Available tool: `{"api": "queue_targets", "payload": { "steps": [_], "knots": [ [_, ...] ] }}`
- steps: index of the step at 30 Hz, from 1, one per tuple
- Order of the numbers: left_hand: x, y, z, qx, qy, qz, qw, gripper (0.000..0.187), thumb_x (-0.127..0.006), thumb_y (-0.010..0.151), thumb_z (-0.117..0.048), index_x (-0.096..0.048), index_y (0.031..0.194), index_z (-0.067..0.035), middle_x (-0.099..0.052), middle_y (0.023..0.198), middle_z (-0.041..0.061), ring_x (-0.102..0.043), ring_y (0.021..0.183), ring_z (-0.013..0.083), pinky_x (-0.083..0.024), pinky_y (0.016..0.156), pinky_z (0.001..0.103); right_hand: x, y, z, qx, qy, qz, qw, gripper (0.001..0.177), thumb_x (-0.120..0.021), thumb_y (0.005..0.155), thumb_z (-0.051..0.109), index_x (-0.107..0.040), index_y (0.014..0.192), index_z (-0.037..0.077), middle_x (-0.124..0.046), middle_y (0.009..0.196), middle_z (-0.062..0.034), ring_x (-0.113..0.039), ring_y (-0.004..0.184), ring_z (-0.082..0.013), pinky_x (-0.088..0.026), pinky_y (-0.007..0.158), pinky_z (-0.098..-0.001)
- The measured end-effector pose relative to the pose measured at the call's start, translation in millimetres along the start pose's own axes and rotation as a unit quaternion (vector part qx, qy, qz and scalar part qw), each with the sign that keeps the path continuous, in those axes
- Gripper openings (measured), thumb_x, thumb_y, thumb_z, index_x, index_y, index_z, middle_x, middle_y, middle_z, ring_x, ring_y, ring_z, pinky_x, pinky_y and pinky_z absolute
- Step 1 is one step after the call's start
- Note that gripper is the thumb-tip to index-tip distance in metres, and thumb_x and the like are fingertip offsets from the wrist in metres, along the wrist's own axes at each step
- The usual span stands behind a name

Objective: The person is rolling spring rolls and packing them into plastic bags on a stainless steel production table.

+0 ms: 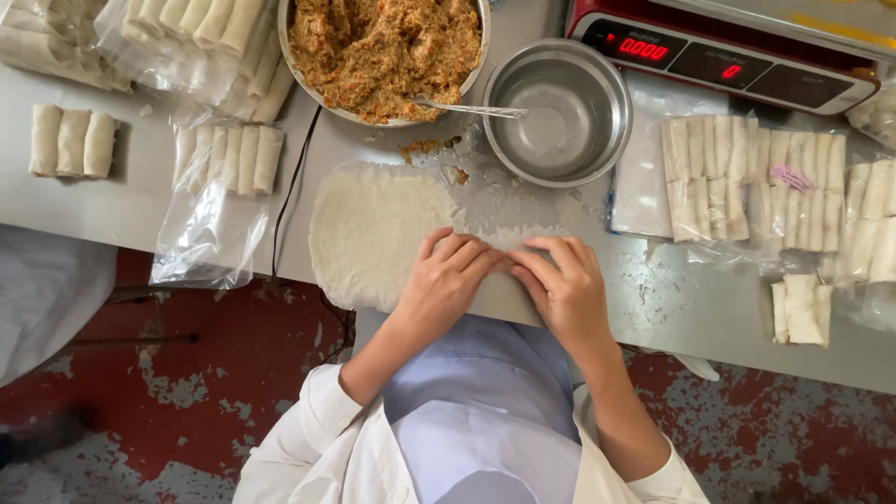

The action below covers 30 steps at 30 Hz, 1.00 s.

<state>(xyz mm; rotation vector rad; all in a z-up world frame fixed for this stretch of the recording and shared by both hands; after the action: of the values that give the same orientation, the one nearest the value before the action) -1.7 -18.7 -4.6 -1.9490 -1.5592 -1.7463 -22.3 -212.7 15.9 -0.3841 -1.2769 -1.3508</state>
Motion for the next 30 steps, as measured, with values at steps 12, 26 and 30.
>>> {"api": "queue_targets", "payload": {
  "steps": [12, 26, 30],
  "knots": [
    [29, -24, -19, 0.077, 0.067, 0.129, 0.986, 0.062, -0.043, 0.106, -0.040, -0.036, 0.159, -0.008, -0.026, 0.169, 0.011, -0.022, 0.155, 0.0343, -0.019, 0.118, 0.062, 0, -39, 28, -0.074, -0.118, 0.060, 0.988, 0.071, -0.031, 0.109, 0.050, -0.037, 0.158, -0.001, -0.028, 0.165, -0.0248, -0.024, 0.151, -0.0395, -0.008, 0.120, -0.0593],
    [37, -13, 18, 0.059, -0.001, 0.148, 0.987, 0.052, -0.060, 0.097, -0.036, -0.053, 0.147, -0.025, -0.042, 0.153, 0.004, -0.032, 0.150, 0.0327, -0.028, 0.117, 0.057, 4, -30, 0, -0.014, -0.138, 0.065, 0.988, 0.057, -0.056, 0.101, 0.048, -0.060, 0.139, 0.007, -0.049, 0.154, -0.0100, -0.043, 0.144, -0.0311, -0.026, 0.120, -0.0572],
    [34, -34, 33, 0.110, -0.034, 0.064, 0.991, 0.044, -0.060, 0.097, -0.031, -0.057, 0.141, -0.025, -0.052, 0.120, 0.005, -0.057, 0.109, 0.0291, -0.047, 0.082, 0.041, -3, -22, 0, 0.042, -0.055, -0.011, 0.998, 0.043, -0.066, 0.098, 0.030, -0.066, 0.139, 0.019, -0.056, 0.138, -0.0101, -0.055, 0.124, -0.0316, -0.040, 0.111, -0.0512]
  ]
}}
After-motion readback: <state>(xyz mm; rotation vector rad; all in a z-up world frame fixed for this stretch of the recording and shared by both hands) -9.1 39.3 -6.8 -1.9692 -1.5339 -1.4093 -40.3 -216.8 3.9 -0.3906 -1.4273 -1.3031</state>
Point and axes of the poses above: each hand's wrist, its own y-axis towards the middle knuckle, its own x-axis out of the back of the hand, z = x × y, the point moved 1 cm from there along y, towards the middle knuckle
